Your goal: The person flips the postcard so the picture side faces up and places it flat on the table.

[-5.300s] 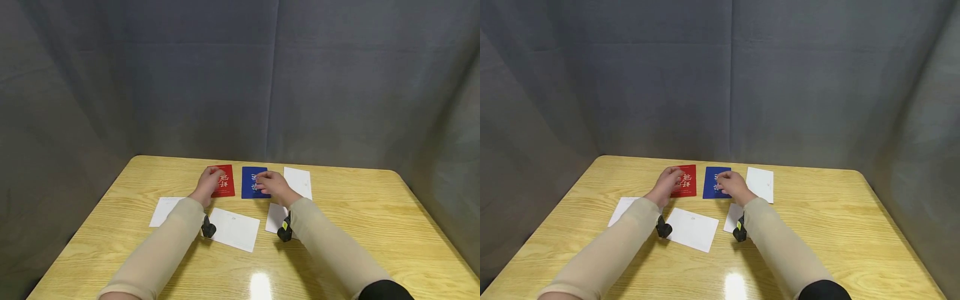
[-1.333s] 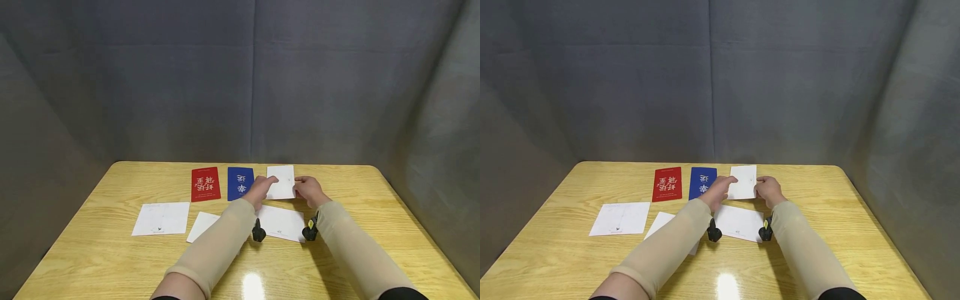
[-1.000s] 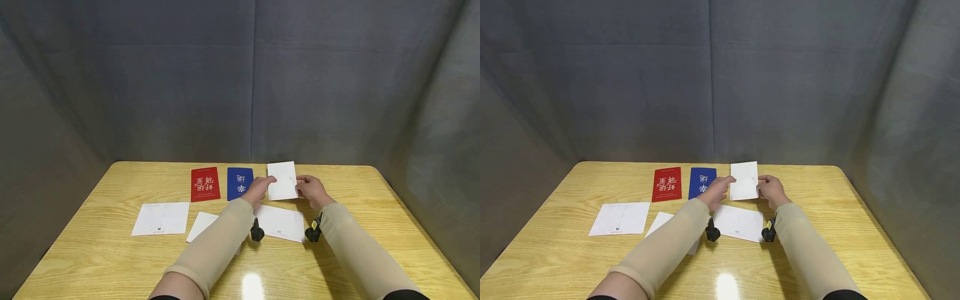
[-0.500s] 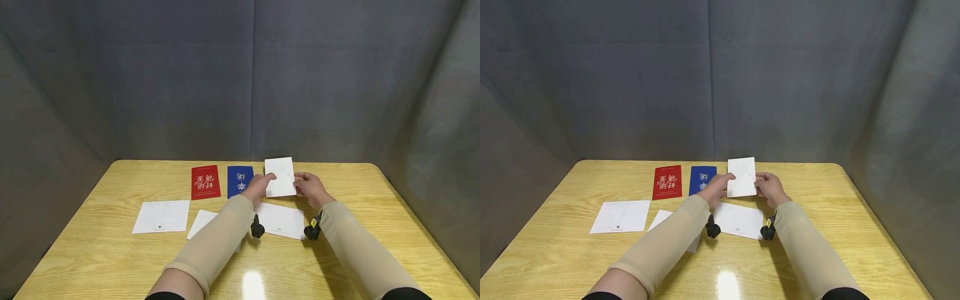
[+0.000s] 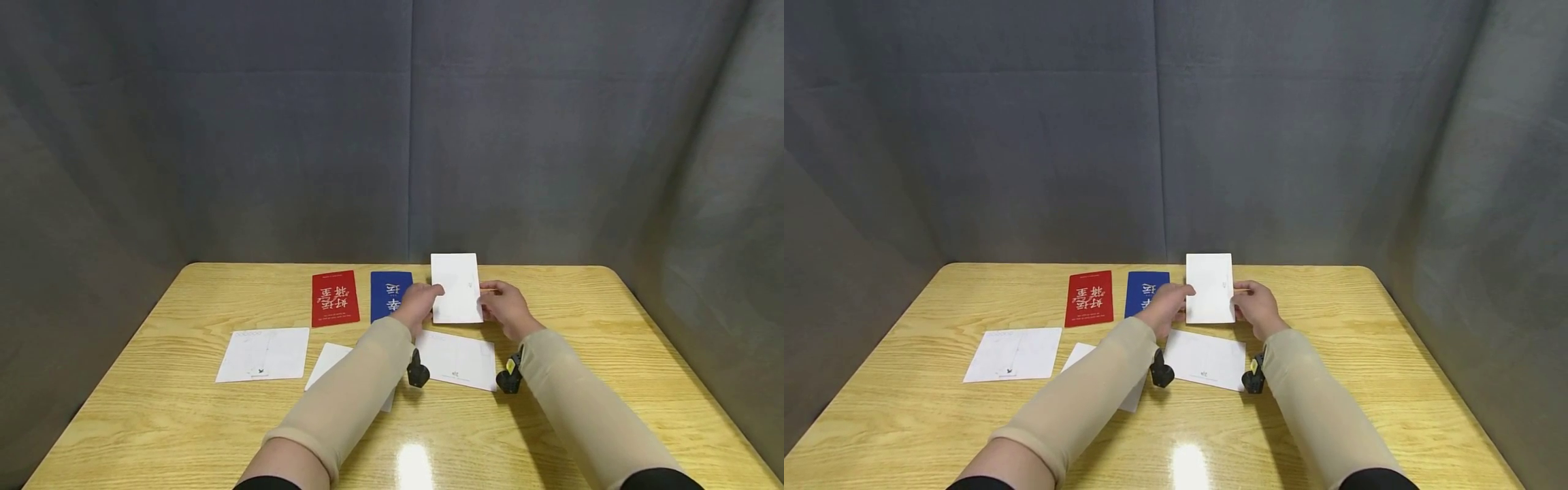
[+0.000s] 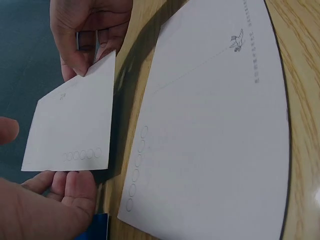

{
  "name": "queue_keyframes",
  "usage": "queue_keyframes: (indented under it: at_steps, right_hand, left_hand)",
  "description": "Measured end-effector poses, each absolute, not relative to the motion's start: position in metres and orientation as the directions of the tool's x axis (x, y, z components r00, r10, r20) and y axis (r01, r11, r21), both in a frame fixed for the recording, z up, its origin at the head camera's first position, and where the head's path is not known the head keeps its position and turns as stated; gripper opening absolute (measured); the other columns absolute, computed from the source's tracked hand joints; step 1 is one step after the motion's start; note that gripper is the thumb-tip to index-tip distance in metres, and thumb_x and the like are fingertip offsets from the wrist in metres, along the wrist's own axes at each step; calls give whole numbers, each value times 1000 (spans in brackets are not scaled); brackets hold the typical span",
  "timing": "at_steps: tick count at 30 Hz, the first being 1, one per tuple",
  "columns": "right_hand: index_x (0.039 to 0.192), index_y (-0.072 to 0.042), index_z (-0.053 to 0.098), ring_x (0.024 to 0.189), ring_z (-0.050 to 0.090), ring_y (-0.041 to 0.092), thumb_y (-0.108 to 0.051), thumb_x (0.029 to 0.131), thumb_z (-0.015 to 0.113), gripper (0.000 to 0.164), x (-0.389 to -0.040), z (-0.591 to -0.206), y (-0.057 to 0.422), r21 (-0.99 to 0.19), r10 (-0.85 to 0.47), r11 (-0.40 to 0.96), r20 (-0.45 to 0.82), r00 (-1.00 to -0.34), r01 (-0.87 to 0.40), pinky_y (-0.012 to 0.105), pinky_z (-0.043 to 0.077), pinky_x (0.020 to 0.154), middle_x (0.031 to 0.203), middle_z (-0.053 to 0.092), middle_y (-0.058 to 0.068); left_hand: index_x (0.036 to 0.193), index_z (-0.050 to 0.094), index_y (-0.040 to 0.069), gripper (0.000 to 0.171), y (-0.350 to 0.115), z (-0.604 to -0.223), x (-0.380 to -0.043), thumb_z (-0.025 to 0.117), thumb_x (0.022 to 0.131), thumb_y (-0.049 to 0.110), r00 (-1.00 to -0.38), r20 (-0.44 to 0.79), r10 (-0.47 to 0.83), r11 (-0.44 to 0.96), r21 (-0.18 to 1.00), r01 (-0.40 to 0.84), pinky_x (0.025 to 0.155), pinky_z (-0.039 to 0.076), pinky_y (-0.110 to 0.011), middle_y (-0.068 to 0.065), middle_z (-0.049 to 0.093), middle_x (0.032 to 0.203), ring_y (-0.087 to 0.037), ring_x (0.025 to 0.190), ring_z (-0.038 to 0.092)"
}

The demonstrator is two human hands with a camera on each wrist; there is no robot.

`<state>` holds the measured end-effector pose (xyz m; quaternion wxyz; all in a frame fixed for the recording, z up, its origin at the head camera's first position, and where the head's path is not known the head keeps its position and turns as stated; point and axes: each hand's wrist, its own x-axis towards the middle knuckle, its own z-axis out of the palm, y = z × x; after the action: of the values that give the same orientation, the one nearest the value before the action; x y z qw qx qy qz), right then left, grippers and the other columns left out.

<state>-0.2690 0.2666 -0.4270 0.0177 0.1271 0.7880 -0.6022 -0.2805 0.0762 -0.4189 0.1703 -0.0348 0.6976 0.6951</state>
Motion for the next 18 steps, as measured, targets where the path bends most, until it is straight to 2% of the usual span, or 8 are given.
queue_keyframes:
  at_steps: [4,6,8,10,12,15,18]
  right_hand:
    - [135,7,54,86,58,18,-7,105,53,33,-269,-425,264,-944,209,266,-141,-968,195,32,55,77,109,57,13]
    - [131,6,55,95,57,20,-10,106,53,30,-269,-424,263,-944,230,272,-125,-965,187,37,55,86,112,56,14]
    - [129,7,56,101,56,23,-12,106,54,29,-269,-423,263,-950,247,262,-106,-963,172,42,52,94,114,56,14]
    - [127,7,56,103,55,25,-13,106,54,28,-268,-421,263,-955,264,252,-86,-961,155,46,50,97,113,56,14]
    - [125,7,57,103,54,26,-13,106,53,27,-268,-419,264,-959,275,247,-68,-959,139,48,48,99,111,57,13]
    - [125,7,58,103,54,26,-13,106,54,27,-267,-417,265,-962,277,242,-59,-959,129,49,48,99,109,57,12]
    - [124,6,58,103,54,27,-13,106,55,26,-267,-416,267,-961,280,243,-58,-958,129,48,49,98,107,57,10]
  left_hand:
    - [86,45,10,19,76,-416,-280,59,96,18,-946,-264,188,25,964,-264,108,43,-43,-11,48,133,-21,90,43]
    - [80,42,12,25,76,-415,-280,58,97,18,-948,-254,193,21,967,-254,110,42,-45,-12,49,131,-19,87,42]
    - [79,45,11,23,77,-415,-280,58,97,18,-950,-246,194,19,969,-247,110,42,-46,-12,50,134,-20,90,47]
    - [86,53,6,18,77,-414,-280,58,97,19,-949,-247,198,22,969,-248,110,41,-47,-13,51,142,-24,106,54]
    - [103,61,3,19,78,-413,-280,59,97,21,-947,-251,201,24,968,-251,110,41,-48,-12,48,151,-31,126,52]
    - [126,60,-1,37,78,-412,-280,59,97,22,-945,-252,208,23,967,-253,110,40,-49,-14,46,154,-37,131,50]
    - [132,59,0,42,79,-411,-280,59,97,22,-947,-248,202,10,968,-251,110,41,-48,-14,49,149,-35,129,51]
